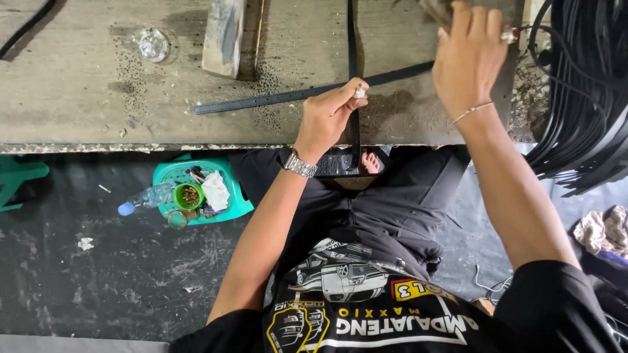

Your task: Marking and punching holes in leather straps using a hammer and a punch tool at a workbench.

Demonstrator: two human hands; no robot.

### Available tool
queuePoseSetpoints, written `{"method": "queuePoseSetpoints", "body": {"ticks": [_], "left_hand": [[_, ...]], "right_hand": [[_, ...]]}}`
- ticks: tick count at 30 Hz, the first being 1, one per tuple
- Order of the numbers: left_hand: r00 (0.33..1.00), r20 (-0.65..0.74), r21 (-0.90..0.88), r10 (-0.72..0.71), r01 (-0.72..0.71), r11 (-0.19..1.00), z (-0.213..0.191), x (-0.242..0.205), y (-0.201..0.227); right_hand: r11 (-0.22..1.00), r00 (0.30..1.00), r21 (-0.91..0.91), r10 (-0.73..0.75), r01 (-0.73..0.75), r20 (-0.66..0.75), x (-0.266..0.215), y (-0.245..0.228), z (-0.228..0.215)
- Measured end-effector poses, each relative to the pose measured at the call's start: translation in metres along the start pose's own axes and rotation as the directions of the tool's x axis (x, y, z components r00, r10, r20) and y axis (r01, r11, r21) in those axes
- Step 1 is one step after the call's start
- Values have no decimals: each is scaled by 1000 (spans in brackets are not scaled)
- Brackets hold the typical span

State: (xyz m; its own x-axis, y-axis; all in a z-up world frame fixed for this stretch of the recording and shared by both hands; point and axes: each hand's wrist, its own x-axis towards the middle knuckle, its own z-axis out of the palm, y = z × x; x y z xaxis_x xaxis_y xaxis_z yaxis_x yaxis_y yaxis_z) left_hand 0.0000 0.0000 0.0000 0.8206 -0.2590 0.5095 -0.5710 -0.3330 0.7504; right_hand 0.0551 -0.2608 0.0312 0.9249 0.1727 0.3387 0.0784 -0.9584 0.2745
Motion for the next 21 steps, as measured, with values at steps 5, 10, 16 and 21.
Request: {"method": "queuePoseSetpoints", "body": {"ticks": [5, 10, 16, 21], "left_hand": [[1000, 2, 13, -7, 7, 1000, 1, 0, -3], [1000, -10, 35, -16, 16, 999, 2, -2, -8], [798, -39, -668, -602, 427, 610, -17, 16, 7], [871, -34, -481, -490, 415, 772, -17, 14, 10]], "right_hand": [[878, 986, 451, -135, 163, -93, -14, -39, -29], [686, 916, 642, -396, 343, -67, -36, -67, -31], [684, 913, 621, -386, 381, -135, -39, -64, -36], [634, 915, 684, -381, 361, -130, -47, -63, -39]]}}
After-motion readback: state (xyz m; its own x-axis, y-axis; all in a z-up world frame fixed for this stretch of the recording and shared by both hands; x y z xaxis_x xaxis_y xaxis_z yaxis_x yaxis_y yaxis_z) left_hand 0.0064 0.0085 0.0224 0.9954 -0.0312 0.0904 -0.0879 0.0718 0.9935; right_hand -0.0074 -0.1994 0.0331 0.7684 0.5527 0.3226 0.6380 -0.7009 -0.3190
